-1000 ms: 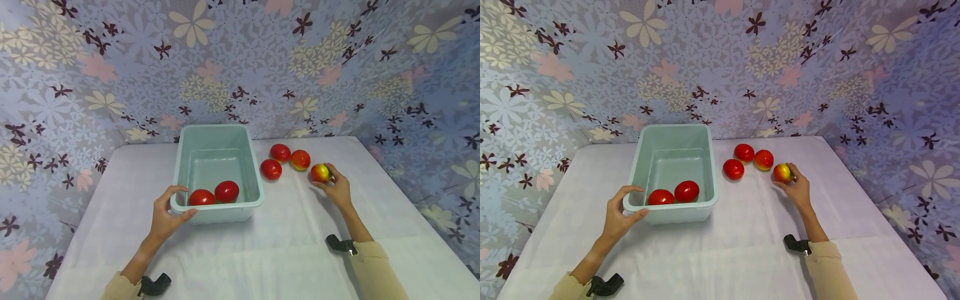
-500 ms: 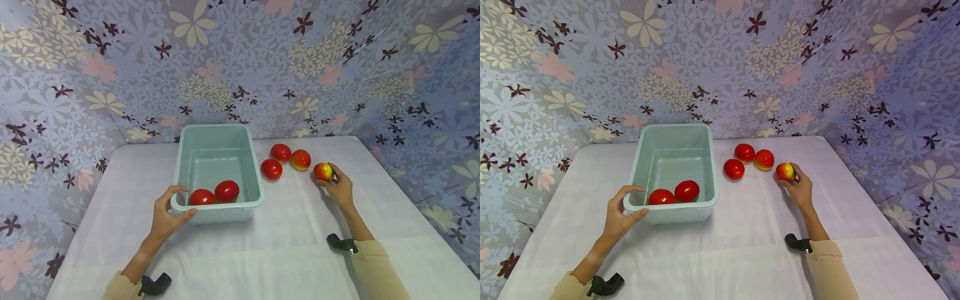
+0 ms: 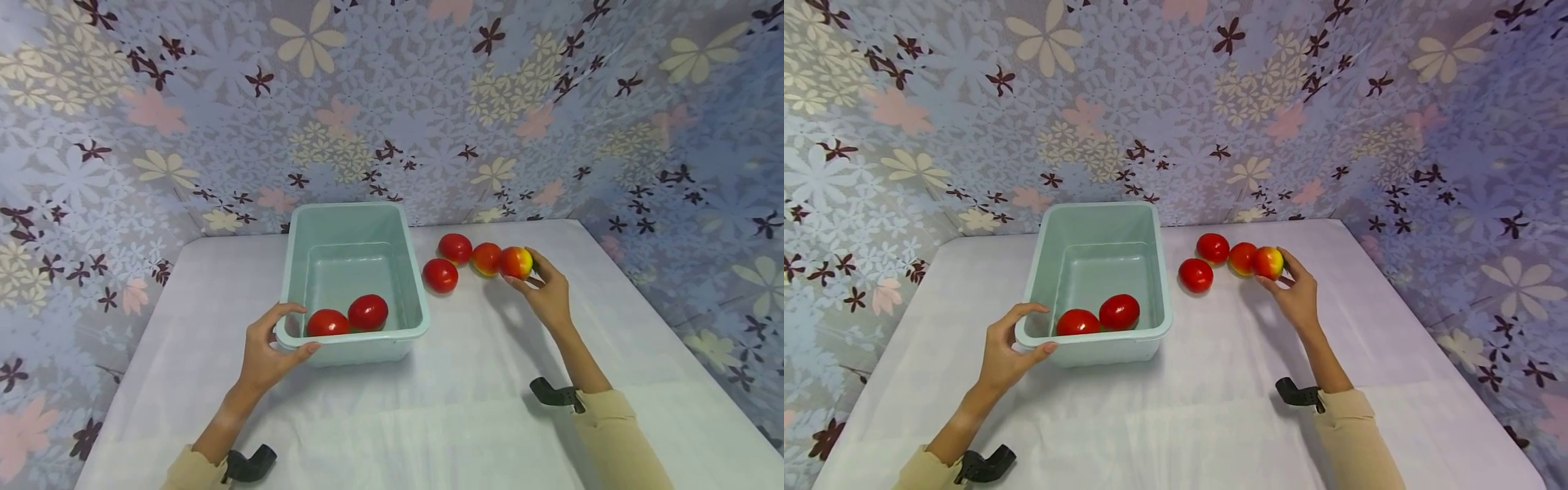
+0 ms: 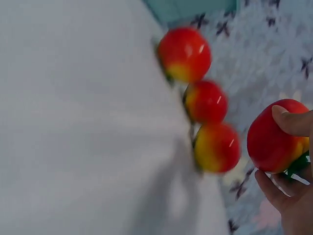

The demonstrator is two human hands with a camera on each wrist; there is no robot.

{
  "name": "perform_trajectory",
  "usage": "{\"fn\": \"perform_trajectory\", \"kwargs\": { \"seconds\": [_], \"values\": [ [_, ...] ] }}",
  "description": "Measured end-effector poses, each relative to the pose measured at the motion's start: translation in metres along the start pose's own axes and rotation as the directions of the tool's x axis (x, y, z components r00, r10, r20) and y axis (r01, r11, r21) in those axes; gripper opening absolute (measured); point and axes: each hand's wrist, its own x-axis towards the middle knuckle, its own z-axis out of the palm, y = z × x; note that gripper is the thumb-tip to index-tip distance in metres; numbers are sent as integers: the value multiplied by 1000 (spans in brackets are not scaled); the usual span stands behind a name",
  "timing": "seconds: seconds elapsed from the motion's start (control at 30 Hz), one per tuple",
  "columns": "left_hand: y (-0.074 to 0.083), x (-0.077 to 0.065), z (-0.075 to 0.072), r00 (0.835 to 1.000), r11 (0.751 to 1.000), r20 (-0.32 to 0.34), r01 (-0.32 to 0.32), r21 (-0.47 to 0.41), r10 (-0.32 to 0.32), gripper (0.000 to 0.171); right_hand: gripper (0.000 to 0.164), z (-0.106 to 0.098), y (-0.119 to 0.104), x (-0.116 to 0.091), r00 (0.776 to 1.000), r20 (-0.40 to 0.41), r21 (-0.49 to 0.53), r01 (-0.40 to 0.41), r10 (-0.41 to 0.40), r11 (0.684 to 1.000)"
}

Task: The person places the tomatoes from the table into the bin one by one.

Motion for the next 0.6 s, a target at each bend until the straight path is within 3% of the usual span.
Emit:
{"fn": "perform_trajectory", "kwargs": {
  "seconds": [0.2, 0.33, 0.47, 0.6],
  "values": [
    [8, 1, -3, 1000, 1000, 13, 1, -9, 0, 44, 63, 13, -49, -1, 995, 43, 139, 82, -88, 987],
    [4, -1, -2, 1000, 1000, 10, 5, -23, -5, 45, 62, 26, -81, -2, 981, 92, 276, 139, -170, 951],
    [-18, -4, 1, 1000, 1000, 3, 2, -22, -2, 47, 61, 39, -111, -1, 957, 141, 400, 178, -252, 899],
    [-36, -10, 2, 1000, 1000, -2, 1, -31, -1, 49, 60, 56, -136, -1, 936, 188, 459, 186, -299, 869]
  ]
}}
